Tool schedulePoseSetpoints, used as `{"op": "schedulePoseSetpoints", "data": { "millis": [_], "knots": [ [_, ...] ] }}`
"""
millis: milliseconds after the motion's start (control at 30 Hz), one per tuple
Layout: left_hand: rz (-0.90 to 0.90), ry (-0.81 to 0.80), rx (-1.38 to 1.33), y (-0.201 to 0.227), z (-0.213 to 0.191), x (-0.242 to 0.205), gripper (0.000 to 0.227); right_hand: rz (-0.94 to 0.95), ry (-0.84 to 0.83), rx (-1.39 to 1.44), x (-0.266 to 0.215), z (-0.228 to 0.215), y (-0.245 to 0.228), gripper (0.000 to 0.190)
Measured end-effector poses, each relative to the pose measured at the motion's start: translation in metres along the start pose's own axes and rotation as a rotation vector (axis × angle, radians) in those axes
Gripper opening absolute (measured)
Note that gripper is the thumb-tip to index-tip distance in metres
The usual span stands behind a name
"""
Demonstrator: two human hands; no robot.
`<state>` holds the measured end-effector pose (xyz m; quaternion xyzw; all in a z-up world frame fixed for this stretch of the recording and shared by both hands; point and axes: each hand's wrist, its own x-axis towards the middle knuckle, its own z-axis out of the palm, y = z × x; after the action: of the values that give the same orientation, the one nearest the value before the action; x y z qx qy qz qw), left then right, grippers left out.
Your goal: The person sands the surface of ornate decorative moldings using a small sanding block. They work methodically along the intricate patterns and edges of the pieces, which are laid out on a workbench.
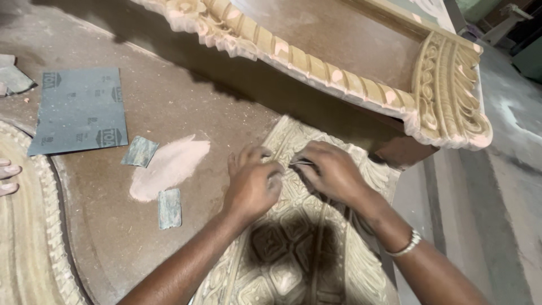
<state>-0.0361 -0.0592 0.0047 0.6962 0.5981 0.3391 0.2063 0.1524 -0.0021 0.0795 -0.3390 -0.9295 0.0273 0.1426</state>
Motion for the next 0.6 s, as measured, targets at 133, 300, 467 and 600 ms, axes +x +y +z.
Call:
{"op": "schedulePoseSetpoints", "data": {
  "millis": [133, 300, 467, 600],
  "knots": [
    [0.011, 0.297, -0.099, -0.010, 0.010, -0.004, 0.045, -0.007, -0.015, -0.100, 0.006, 0.020, -0.012, 0.017],
    [0.048, 0.367, -0.109, -0.018, 0.016, -0.003, 0.048, -0.290, 0.004, -0.164, 0.006, 0.018, -0.007, 0.018],
    [0.098, 0.400, -0.101, -0.012, 0.005, -0.008, 0.051, -0.353, -0.011, -0.200, 0.016, 0.012, -0.018, 0.016],
    [0.080, 0.367, -0.147, -0.009, 0.009, -0.001, 0.050, -0.390, -0.038, -0.198, 0.002, 0.003, -0.015, 0.023]
  ]
}}
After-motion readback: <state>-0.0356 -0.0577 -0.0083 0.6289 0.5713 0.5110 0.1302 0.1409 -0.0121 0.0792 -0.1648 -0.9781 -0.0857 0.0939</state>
